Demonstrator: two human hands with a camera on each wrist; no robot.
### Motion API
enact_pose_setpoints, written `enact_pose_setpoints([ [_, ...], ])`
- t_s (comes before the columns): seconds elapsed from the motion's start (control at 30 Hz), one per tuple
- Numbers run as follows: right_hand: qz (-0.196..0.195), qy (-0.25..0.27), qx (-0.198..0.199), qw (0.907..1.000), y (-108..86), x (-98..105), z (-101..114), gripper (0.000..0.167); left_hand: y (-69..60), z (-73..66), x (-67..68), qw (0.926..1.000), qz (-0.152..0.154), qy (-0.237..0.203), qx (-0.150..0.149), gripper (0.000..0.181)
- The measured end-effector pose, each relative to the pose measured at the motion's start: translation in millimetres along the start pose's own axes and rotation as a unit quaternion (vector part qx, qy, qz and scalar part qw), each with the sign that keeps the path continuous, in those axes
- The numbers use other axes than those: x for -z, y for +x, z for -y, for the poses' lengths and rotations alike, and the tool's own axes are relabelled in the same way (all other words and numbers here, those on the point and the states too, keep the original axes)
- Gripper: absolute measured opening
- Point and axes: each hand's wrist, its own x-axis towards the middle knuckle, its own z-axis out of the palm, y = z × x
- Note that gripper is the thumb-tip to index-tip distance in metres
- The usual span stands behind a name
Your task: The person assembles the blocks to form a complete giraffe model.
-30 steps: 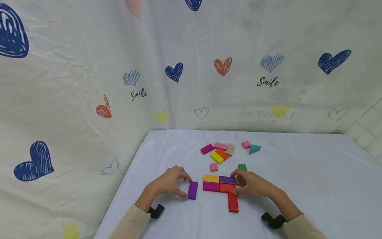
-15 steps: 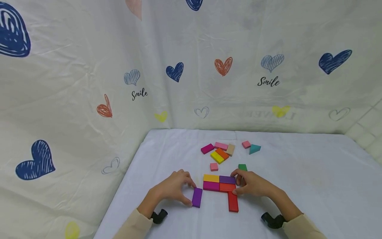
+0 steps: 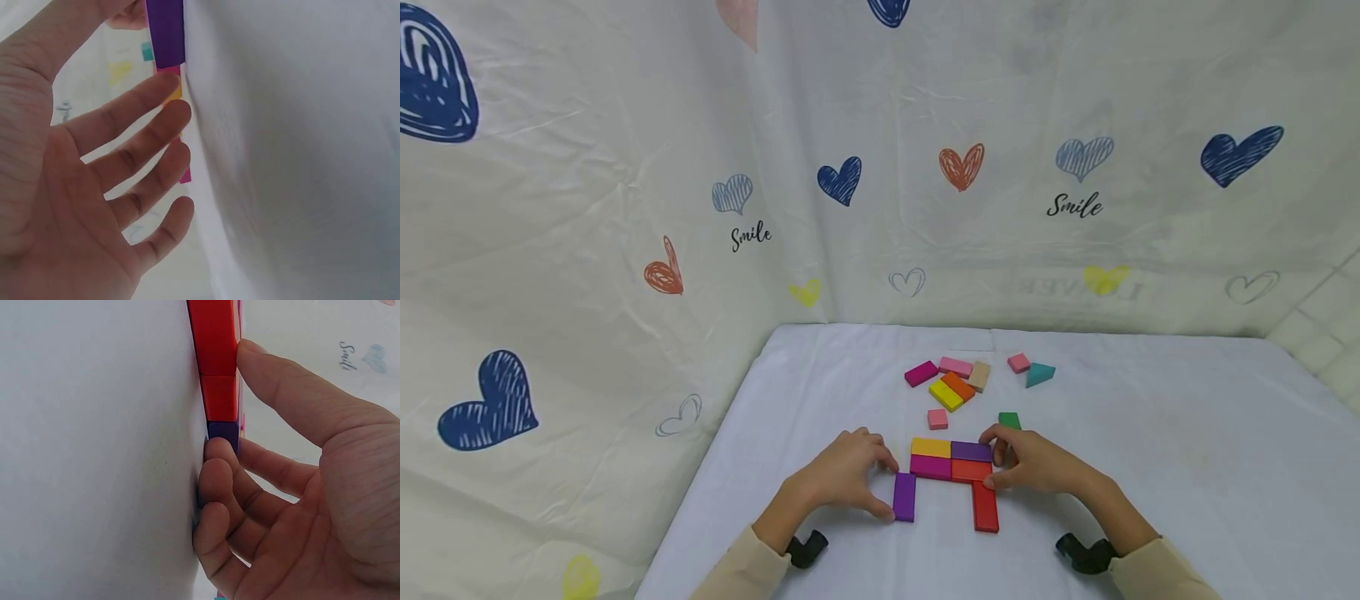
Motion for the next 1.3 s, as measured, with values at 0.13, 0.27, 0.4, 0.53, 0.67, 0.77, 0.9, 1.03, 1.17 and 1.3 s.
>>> enact_pose_setpoints([
  [0.13, 0.002, 0.001, 0.0, 1.0, -0.8, 0.2, 0.9, 0.061, 0.9, 0.0, -1.0, 0.9999, -0.005, 0.01, 0.005, 0.049],
  [0.27, 0.001, 0.004, 0.0, 1.0, -2.0, 0.9, 2.7, 0.062, 3.0, -0.1, -2.5, 0.9999, -0.006, 0.008, 0.001, 0.044],
  [0.4, -0.001, 0.004, 0.0, 1.0, -2.1, 0.8, 3.2, 0.062, 5.0, -1.3, -3.1, 1.0, -0.004, 0.001, 0.001, 0.042],
  [0.53, 0.0, 0.001, -0.001, 1.0, -1.6, 0.3, 2.6, 0.062, 5.8, -3.1, -3.1, 1.0, -0.002, -0.002, 0.001, 0.042],
  [0.67, 0.002, 0.001, -0.004, 1.0, -0.8, 0.0, 2.3, 0.062, 6.1, -4.7, -2.5, 1.0, -0.003, -0.002, -0.005, 0.042],
  [0.77, 0.004, 0.003, -0.004, 1.0, 0.4, -0.1, 2.0, 0.062, 6.3, -6.1, -2.6, 1.0, -0.003, -0.004, -0.008, 0.042],
  [0.9, 0.003, 0.004, -0.004, 1.0, 0.5, -0.7, 1.9, 0.062, 6.9, -8.1, -3.2, 0.9999, -0.001, -0.008, -0.006, 0.044],
  [1.03, 0.0, 0.007, -0.004, 1.0, -0.2, -1.4, 1.3, 0.063, 8.0, -9.2, -4.0, 0.9999, 0.001, -0.012, -0.003, 0.044],
  [1.17, 0.0, 0.01, -0.001, 0.9999, -0.3, -1.3, 0.5, 0.062, 8.6, -10.3, -4.6, 0.9999, 0.003, -0.012, -0.004, 0.044],
  [1.3, 0.0, 0.01, 0.006, 0.9999, -0.5, -0.7, -0.3, 0.062, 9.1, -11.6, -5.1, 0.9998, 0.006, -0.018, -0.004, 0.043],
])
